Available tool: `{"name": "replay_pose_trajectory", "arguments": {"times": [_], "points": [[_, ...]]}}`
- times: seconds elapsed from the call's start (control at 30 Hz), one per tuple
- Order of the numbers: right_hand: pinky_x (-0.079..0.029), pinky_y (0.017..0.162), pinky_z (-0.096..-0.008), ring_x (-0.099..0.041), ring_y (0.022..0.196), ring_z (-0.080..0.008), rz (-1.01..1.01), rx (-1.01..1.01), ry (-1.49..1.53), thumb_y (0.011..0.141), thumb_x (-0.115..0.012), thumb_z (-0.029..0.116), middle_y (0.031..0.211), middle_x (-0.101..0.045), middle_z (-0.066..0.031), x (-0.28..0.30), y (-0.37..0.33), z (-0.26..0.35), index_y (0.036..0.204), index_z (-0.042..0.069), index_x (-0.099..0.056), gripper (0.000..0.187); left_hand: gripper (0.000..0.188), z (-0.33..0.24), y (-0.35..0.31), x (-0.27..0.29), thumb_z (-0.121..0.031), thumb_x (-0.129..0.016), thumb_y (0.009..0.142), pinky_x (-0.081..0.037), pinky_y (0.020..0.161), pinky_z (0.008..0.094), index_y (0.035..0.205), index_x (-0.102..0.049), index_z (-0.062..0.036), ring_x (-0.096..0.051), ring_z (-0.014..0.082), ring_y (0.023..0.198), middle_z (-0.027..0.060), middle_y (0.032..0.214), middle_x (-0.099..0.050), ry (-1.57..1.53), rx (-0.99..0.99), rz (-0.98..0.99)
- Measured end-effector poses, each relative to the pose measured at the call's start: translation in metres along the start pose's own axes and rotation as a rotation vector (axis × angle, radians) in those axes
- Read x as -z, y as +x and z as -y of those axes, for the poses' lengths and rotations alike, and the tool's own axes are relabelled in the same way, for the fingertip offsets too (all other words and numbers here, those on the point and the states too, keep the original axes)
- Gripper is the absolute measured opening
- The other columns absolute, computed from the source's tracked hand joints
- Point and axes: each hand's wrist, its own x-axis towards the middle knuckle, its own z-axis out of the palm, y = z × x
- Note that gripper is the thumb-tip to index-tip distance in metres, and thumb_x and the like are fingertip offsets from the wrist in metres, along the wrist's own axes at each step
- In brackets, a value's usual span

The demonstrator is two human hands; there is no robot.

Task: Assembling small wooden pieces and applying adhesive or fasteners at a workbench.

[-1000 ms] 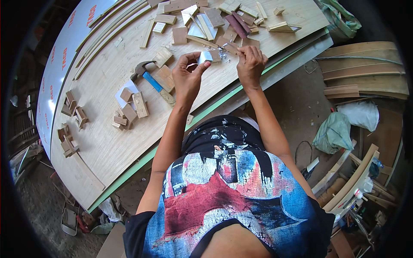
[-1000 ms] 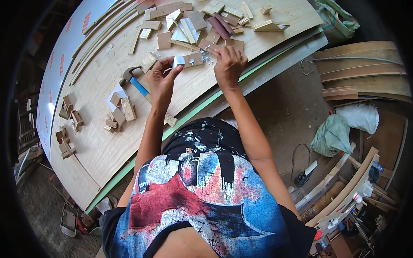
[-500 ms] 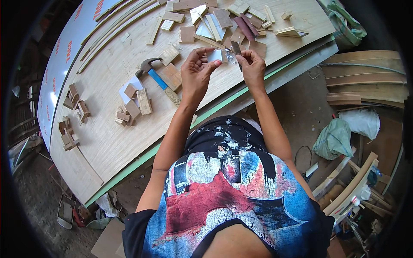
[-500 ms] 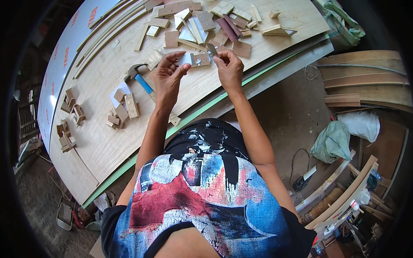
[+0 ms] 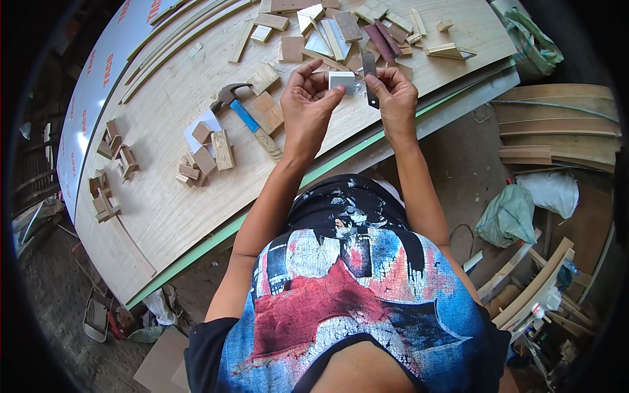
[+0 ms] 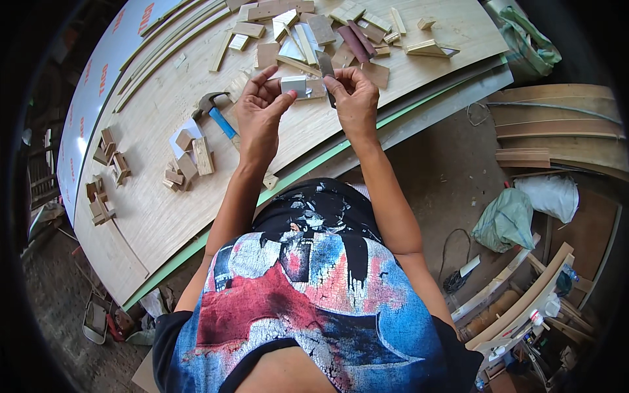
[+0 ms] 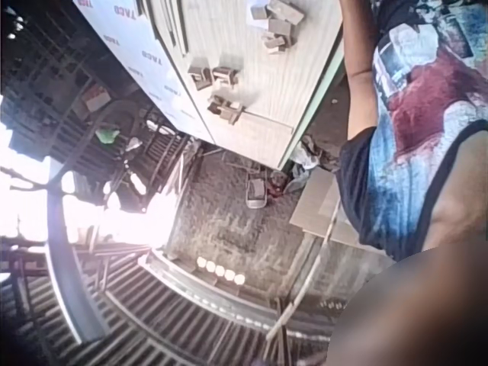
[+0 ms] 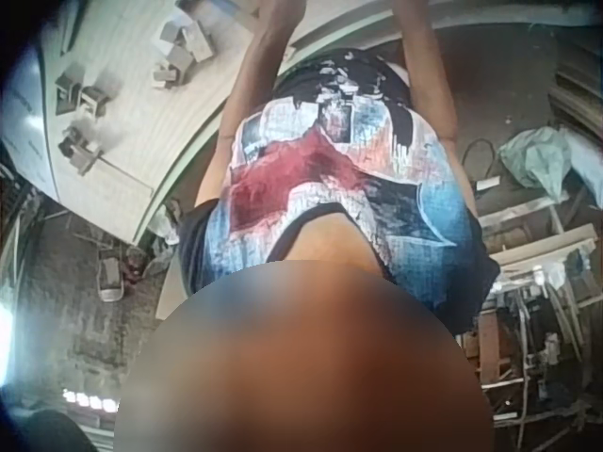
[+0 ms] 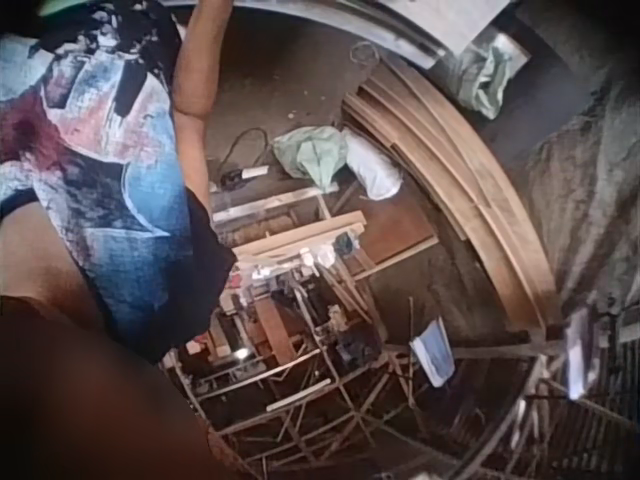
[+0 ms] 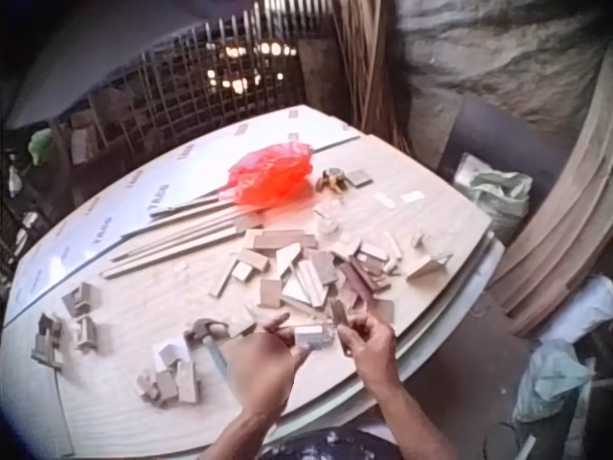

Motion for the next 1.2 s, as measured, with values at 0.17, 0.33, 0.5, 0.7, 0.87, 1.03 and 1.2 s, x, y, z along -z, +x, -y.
{"name": "replay_pose_trajectory", "arguments": {"times": [0.17, 0.33, 0.5, 0.7, 0.87, 1.03, 1.2], "points": [[-0.038, 0.052, -0.0164, -0.048, 0.060, -0.0028, 0.016, 0.025, 0.040, 0.076, -0.063, 0.005, 0.067, -0.056, 0.0016, -0.002, -0.003, 0.011, 0.079, 0.002, -0.058, 0.007, 0.051, 0.002, -0.002, -0.002, 0.008, -0.058, 0.072, -0.045, 0.073, 0.0207, 0.119, -0.038, 0.0032, -0.054, 0.0109, 0.082, 0.0075, 0.092, -0.054, 0.077, -0.121, -0.005], [-0.038, 0.053, -0.0162, -0.048, 0.060, -0.0027, 0.040, 0.042, 0.078, 0.076, -0.062, 0.004, 0.068, -0.057, 0.0014, -0.004, -0.006, 0.018, 0.079, 0.002, -0.058, 0.006, 0.048, 0.008, -0.001, -0.002, 0.003, -0.060, 0.069, -0.042, 0.064, 0.0200, 0.114, -0.042, 0.0029, -0.049, 0.0082, 0.074, 0.0055, 0.089, -0.054, 0.250, -0.294, -0.017], [-0.040, 0.056, -0.0164, -0.050, 0.063, -0.0030, 0.072, 0.021, 0.091, 0.077, -0.061, 0.002, 0.070, -0.058, 0.0006, -0.005, -0.010, 0.022, 0.080, 0.001, -0.058, 0.005, 0.041, 0.007, -0.004, -0.006, 0.000, -0.063, 0.068, -0.043, 0.064, 0.0205, 0.105, -0.047, 0.0023, -0.049, 0.0084, 0.070, 0.0059, 0.085, -0.056, 0.380, -0.367, -0.044], [-0.043, 0.060, -0.0172, -0.051, 0.065, -0.0034, 0.109, -0.006, 0.119, 0.077, -0.060, 0.000, 0.074, -0.058, -0.0008, -0.011, -0.015, 0.019, 0.081, 0.000, -0.057, 0.006, 0.031, 0.007, -0.006, -0.010, -0.001, -0.065, 0.067, -0.044, 0.063, 0.0219, 0.096, -0.052, 0.0010, -0.050, 0.0106, 0.069, 0.0071, 0.083, -0.057, 0.404, -0.426, -0.071], [-0.043, 0.060, -0.0174, -0.052, 0.065, -0.0037, 0.103, -0.035, 0.130, 0.077, -0.061, 0.000, 0.073, -0.058, -0.0008, -0.014, -0.017, 0.019, 0.081, 0.001, -0.057, 0.006, 0.023, 0.000, -0.005, -0.010, 0.000, -0.065, 0.067, -0.045, 0.061, 0.0233, 0.089, -0.057, -0.0008, -0.053, 0.0143, 0.070, 0.0086, 0.081, -0.057, 0.556, -0.545, -0.082], [-0.042, 0.060, -0.0177, -0.051, 0.065, -0.0041, 0.047, -0.024, 0.179, 0.077, -0.061, 0.001, 0.074, -0.058, -0.0009, -0.014, -0.016, 0.024, 0.081, 0.001, -0.057, 0.006, 0.021, -0.003, -0.006, -0.010, 0.003, -0.066, 0.065, -0.045, 0.060, 0.0267, 0.085, -0.060, -0.0034, -0.056, 0.0175, 0.072, 0.0085, 0.081, -0.058, 0.623, -0.695, -0.055], [-0.042, 0.062, -0.0182, -0.051, 0.066, -0.0044, 0.053, -0.036, 0.224, 0.077, -0.061, 0.002, 0.074, -0.058, -0.0012, -0.015, -0.017, 0.023, 0.082, 0.001, -0.057, 0.006, 0.019, -0.003, -0.005, -0.008, 0.004, -0.066, 0.064, -0.046, 0.060, 0.0272, 0.078, -0.056, -0.0032, -0.056, 0.0206, 0.071, 0.0092, 0.084, -0.060, 0.676, -0.738, -0.049]]}}
